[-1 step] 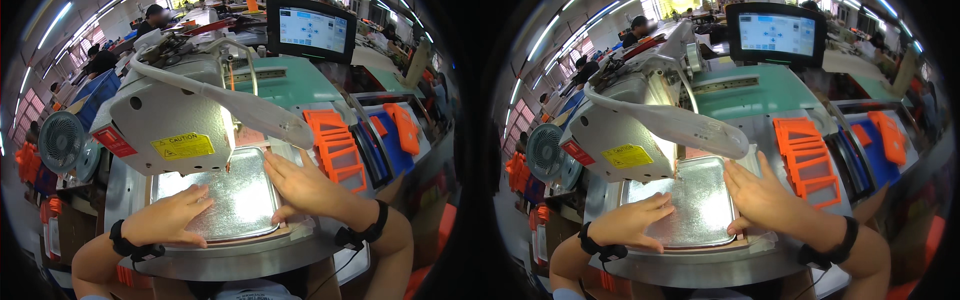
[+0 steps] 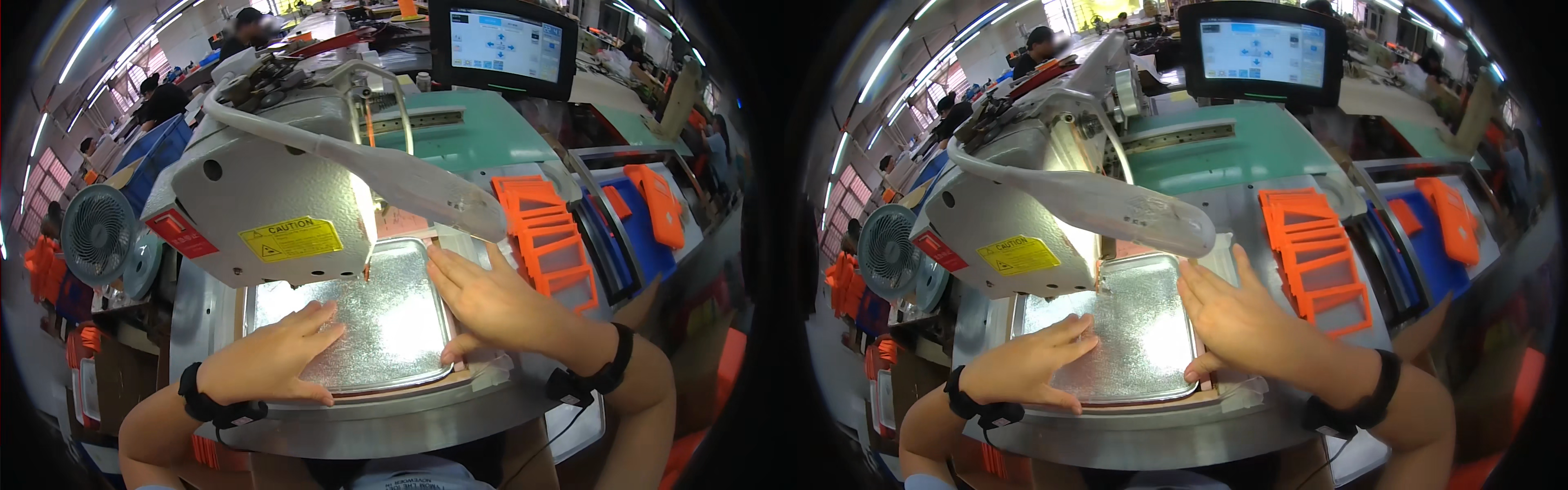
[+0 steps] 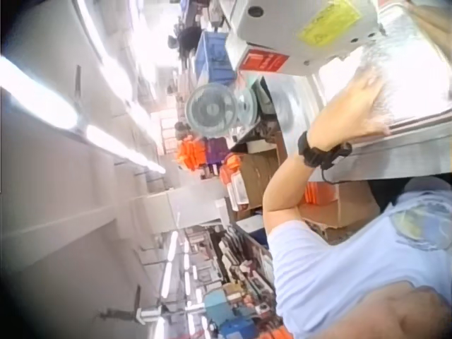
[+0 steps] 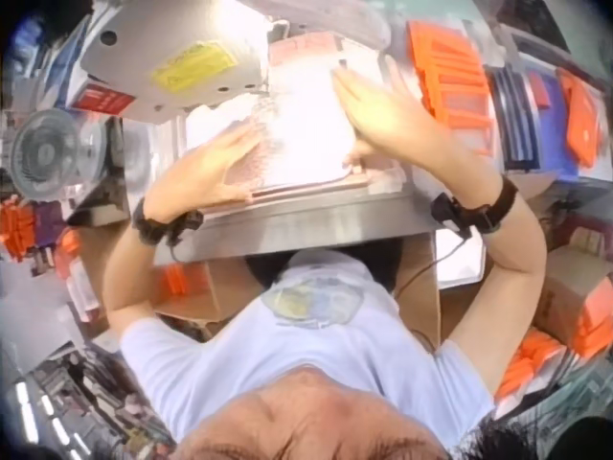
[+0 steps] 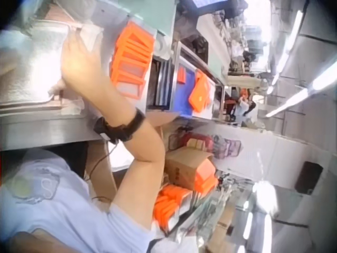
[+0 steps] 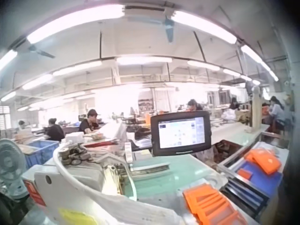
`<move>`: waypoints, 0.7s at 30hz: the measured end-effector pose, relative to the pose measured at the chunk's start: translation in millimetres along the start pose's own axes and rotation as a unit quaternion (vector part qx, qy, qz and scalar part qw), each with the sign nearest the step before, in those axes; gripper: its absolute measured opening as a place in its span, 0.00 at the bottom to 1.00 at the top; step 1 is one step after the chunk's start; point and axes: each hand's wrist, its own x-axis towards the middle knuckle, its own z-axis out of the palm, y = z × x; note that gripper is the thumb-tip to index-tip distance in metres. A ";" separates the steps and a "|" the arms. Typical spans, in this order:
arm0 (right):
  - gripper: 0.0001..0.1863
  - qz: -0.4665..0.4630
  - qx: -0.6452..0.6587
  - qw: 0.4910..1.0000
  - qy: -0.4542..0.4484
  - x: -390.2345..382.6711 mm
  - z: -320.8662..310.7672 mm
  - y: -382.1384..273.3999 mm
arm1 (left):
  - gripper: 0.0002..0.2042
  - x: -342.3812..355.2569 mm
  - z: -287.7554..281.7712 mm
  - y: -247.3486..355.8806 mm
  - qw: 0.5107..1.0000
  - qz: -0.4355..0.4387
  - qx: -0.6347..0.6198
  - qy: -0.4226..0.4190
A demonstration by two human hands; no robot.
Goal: Operate an industrial sewing machine to assemble orange leather/fabric components.
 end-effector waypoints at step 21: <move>0.31 -0.031 -0.023 0.987 -0.156 25.5 -33.6 1.2 | 0.42 6.0 4.5 22.6 0.993 -0.091 -0.065 -0.021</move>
